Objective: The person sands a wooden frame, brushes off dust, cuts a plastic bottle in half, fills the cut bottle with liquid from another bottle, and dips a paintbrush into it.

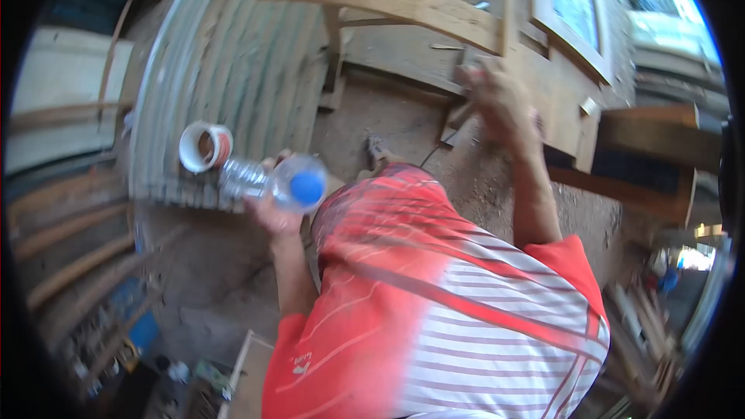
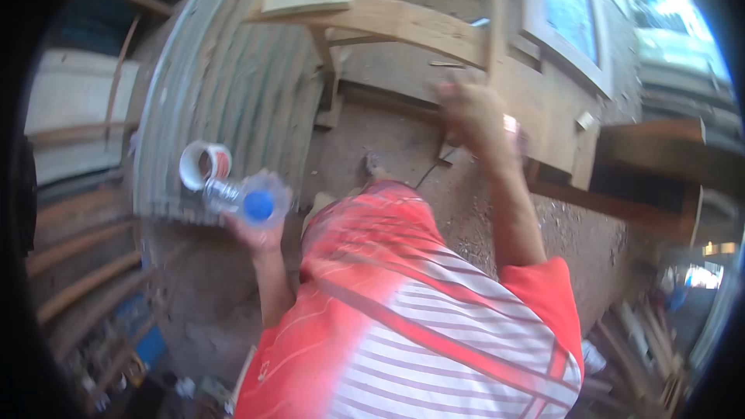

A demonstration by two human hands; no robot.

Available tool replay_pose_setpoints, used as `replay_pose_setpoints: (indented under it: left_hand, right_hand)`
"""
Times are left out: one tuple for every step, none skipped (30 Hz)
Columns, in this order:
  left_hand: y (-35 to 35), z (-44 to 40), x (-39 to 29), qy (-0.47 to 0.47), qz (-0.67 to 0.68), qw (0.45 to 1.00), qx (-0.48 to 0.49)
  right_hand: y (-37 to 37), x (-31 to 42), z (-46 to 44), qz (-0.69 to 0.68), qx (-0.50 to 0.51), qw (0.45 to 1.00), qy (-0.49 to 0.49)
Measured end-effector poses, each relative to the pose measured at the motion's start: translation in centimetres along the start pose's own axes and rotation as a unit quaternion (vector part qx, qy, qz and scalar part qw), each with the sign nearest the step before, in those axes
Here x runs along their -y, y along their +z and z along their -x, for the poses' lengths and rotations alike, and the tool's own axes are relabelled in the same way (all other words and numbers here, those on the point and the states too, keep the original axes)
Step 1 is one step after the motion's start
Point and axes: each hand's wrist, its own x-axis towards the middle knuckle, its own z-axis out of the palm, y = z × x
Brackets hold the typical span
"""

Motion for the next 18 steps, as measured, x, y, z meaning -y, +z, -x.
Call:
replay_pose_setpoints:
  left_hand:
    - [-0.6, -0.3, 0.6, -0.009, -0.027, 0.999, -0.042]
    - [0.7, -0.8, 1.3, -0.012, -0.025, 0.997, -0.074]
    - [1.9, -1.4, 2.0, -0.015, -0.022, 0.994, -0.107]
    - [3.0, -1.9, 2.6, -0.004, -0.042, 0.992, -0.115]
    - [3.4, -2.5, 2.8, -0.003, -0.039, 0.993, -0.109]
    - [4.0, -2.9, 3.2, -0.011, -0.01, 0.996, -0.093]
    - [4.6, -3.1, 3.6, -0.023, 0.02, 0.997, -0.073]
    - [5.2, -3.2, 3.5, -0.023, 0.014, 0.997, -0.079]
    - [5.8, -3.5, 3.4, -0.026, 0.008, 0.996, -0.083]
    - [6.4, -3.9, 3.7, -0.033, 0.0, 0.996, -0.086]
    - [6.7, -4.1, 3.9, -0.03, -0.004, 0.995, -0.096]
    - [6.8, -4.3, 4.2, -0.029, -0.006, 0.994, -0.103]
    - [6.8, -4.6, 4.5, -0.028, -0.008, 0.994, -0.108]
    - [6.3, -4.8, 4.6, -0.026, -0.008, 0.994, -0.106]
    - [5.9, -4.8, 4.7, -0.013, -0.028, 0.994, -0.106]
    - [5.5, -4.8, 4.5, 0.0, -0.049, 0.993, -0.104]
    - [5.2, -5.1, 4.2, 0.015, -0.069, 0.993, -0.098]
    - [5.0, -5.1, 3.9, 0.019, -0.088, 0.992, -0.087]
  right_hand:
    - [1.6, -4.5, -0.3, 0.003, -0.048, 0.999, -0.008]
    - [3.1, -8.9, -0.7, 0.006, -0.095, 0.995, -0.015]
    - [5.6, -15.2, -1.3, 0.041, -0.047, 0.998, -0.016]
    - [6.0, -17.4, -1.8, 0.047, -0.042, 0.998, 0.005]
    - [6.4, -18.2, -1.5, 0.057, -0.039, 0.997, 0.031]
    - [6.4, -17.2, -1.3, 0.089, -0.103, 0.991, -0.005]
    - [6.0, -16.4, -1.0, 0.122, -0.17, 0.977, -0.035]
    - [5.1, -14.6, -0.6, 0.157, -0.241, 0.956, -0.062]
    - [4.3, -11.8, -0.1, 0.075, -0.236, 0.965, -0.086]
    - [3.9, -8.8, 0.7, -0.009, -0.23, 0.967, -0.105]
    - [3.4, -5.3, 1.9, -0.158, -0.164, 0.965, -0.132]
    - [3.2, -2.0, 2.7, -0.3, -0.098, 0.936, -0.156]
    - [3.3, 0.6, 3.2, -0.365, -0.075, 0.909, -0.19]
    - [3.3, 2.9, 3.6, -0.426, -0.05, 0.875, -0.222]
    - [3.3, 5.0, 4.0, -0.466, -0.063, 0.853, -0.226]
    - [3.5, 6.7, 4.5, -0.501, -0.075, 0.838, -0.202]
    - [2.7, 8.4, 4.3, -0.484, -0.08, 0.853, -0.179]
    - [2.0, 9.6, 3.7, -0.418, -0.103, 0.88, -0.2]
